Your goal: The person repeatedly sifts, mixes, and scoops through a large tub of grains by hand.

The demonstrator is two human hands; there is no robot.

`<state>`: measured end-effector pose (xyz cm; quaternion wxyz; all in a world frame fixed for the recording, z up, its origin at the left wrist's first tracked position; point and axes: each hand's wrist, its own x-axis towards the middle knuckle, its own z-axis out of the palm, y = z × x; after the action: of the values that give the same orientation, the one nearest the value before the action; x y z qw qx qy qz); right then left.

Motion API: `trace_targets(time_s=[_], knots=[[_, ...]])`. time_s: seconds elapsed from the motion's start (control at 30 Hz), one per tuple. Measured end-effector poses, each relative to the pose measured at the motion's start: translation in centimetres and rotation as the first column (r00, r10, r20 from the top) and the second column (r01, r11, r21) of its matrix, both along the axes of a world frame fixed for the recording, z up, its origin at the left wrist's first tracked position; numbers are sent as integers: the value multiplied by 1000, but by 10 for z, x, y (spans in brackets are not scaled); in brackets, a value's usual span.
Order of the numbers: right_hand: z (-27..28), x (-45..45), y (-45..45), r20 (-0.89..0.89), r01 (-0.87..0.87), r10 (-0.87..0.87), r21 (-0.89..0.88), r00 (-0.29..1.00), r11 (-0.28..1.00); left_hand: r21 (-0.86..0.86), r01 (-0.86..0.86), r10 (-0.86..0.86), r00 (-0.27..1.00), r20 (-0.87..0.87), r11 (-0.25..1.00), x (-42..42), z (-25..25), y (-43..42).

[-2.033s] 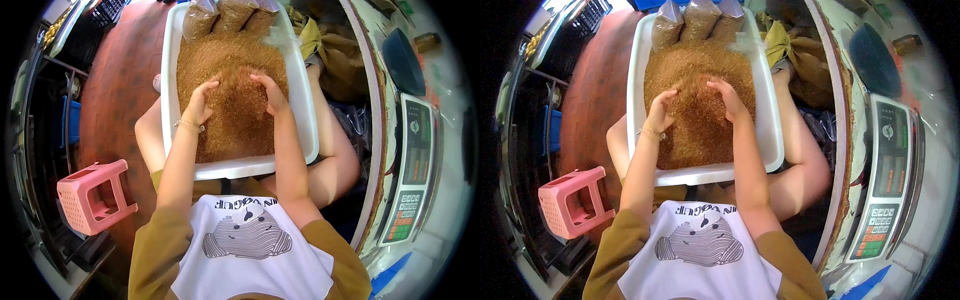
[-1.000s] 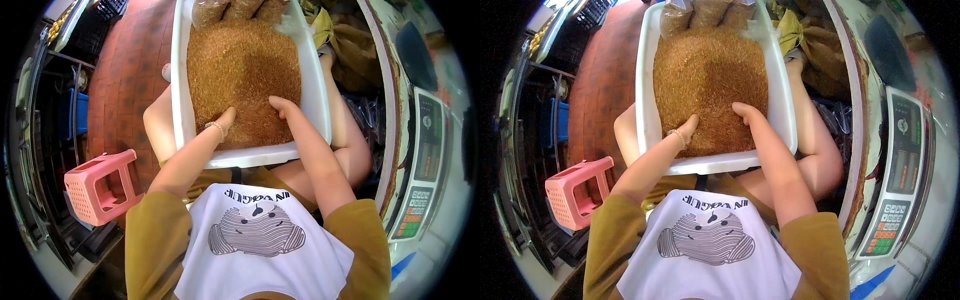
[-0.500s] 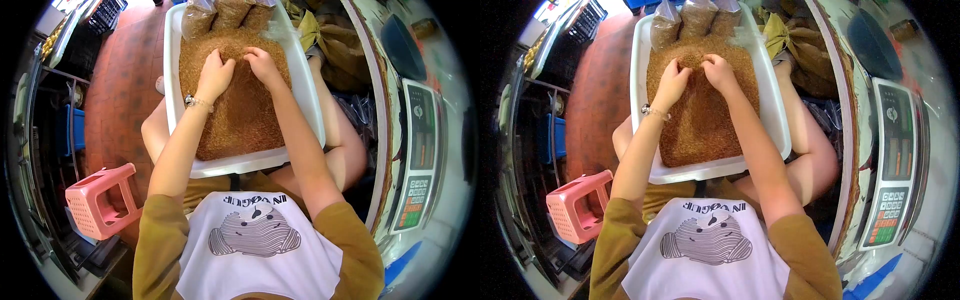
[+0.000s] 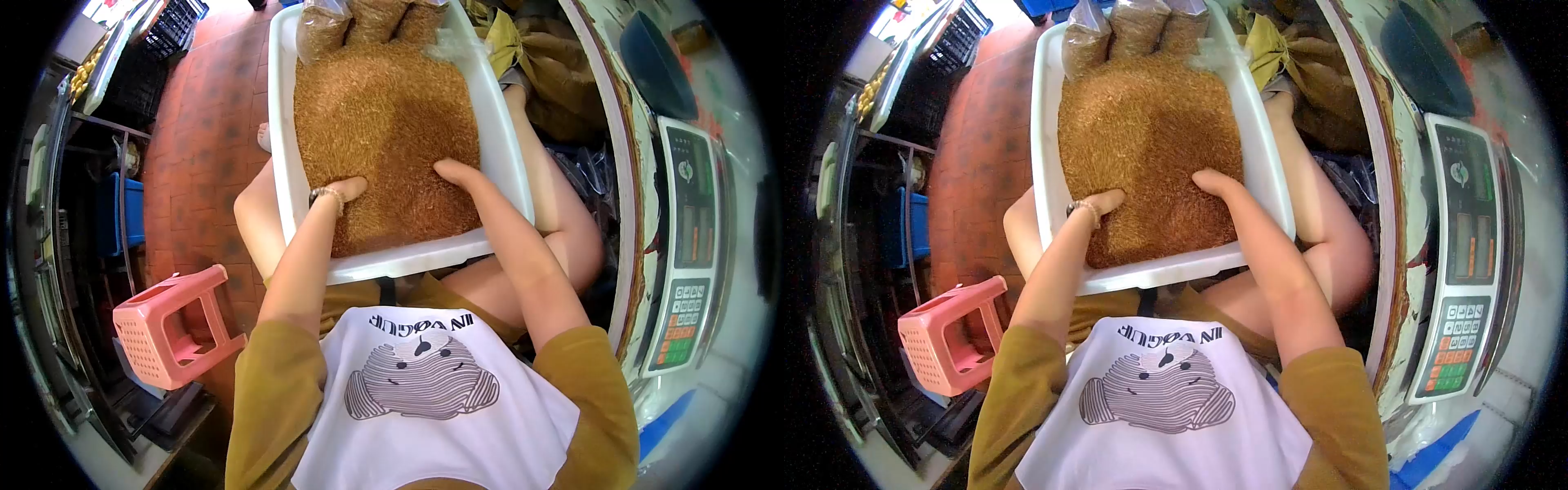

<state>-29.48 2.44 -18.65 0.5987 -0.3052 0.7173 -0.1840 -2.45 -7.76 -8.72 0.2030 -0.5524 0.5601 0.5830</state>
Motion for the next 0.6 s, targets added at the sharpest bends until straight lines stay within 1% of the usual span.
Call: trace_targets(time_s=[0.03, 0.07, 0.1, 0.13, 0.17, 0.2, 0.23, 0.27, 0.3, 0.37, 0.4, 0.43, 0.5, 0.53, 0.57, 0.6], knots=[[-26, -5, 12, 266, 176, -156, -52, 951, 983, 37, -130, 132, 990, -59, 991, 0, -4, 6], [21, 26, 12, 221, 238, -227, -26, 949, 971, 78, -244, 252, 962, -108, 967, -1, -7, 13], [92, 68, 4, 174, 301, -296, 1, 939, 954, 141, -337, 356, 922, -152, 931, -6, -3, 18], [114, 81, -7, 51, 197, -201, 72, 978, 978, 208, -419, 457, 869, -189, 884, -11, -1, 22], [103, 82, -10, 186, 276, -286, 78, 940, 958, 279, -490, 552, 806, -216, 826, -16, 2, 25], [87, 83, -13, 315, 352, -364, 97, 877, 931, 381, -543, 646, 728, -231, 748, -21, 17, 27], [72, 84, -14, 435, 421, -432, 127, 790, 898, 431, -583, 713, 651, -259, 689, -26, 25, 28], [102, 94, -20, 445, 512, -547, 208, 709, 833, 482, -614, 774, 568, -281, 625, -32, 30, 29], [107, 97, -25, 504, 576, -589, 203, 631, 792, 532, -636, 827, 478, -296, 558, -35, 33, 29], [112, 98, -35, 613, 695, -646, 208, 455, 688, 604, -630, 870, 295, -396, 488, -40, 38, 26], [130, 102, -37, 633, 731, -638, 162, 439, 663, 641, -618, 879, 196, -435, 455, -42, 43, 23], [150, 104, -41, 652, 764, -628, 115, 424, 635, 649, -619, 874, 137, -466, 443, -45, 50, 19], [182, 105, -51, 714, 811, -584, 39, 386, 584, 664, -618, 852, 17, -523, 420, -53, 84, 6], [191, 102, -58, 752, 829, -552, 15, 359, 559, 623, -678, 859, 24, -512, 391, -57, 120, 3], [198, 99, -66, 787, 847, -519, -8, 333, 531, 564, -683, 791, 31, -611, 463, -59, 122, -7], [203, 95, -73, 793, 837, -484, -59, 370, 543, 585, -644, 777, 24, -629, 493, -60, 138, -15]])
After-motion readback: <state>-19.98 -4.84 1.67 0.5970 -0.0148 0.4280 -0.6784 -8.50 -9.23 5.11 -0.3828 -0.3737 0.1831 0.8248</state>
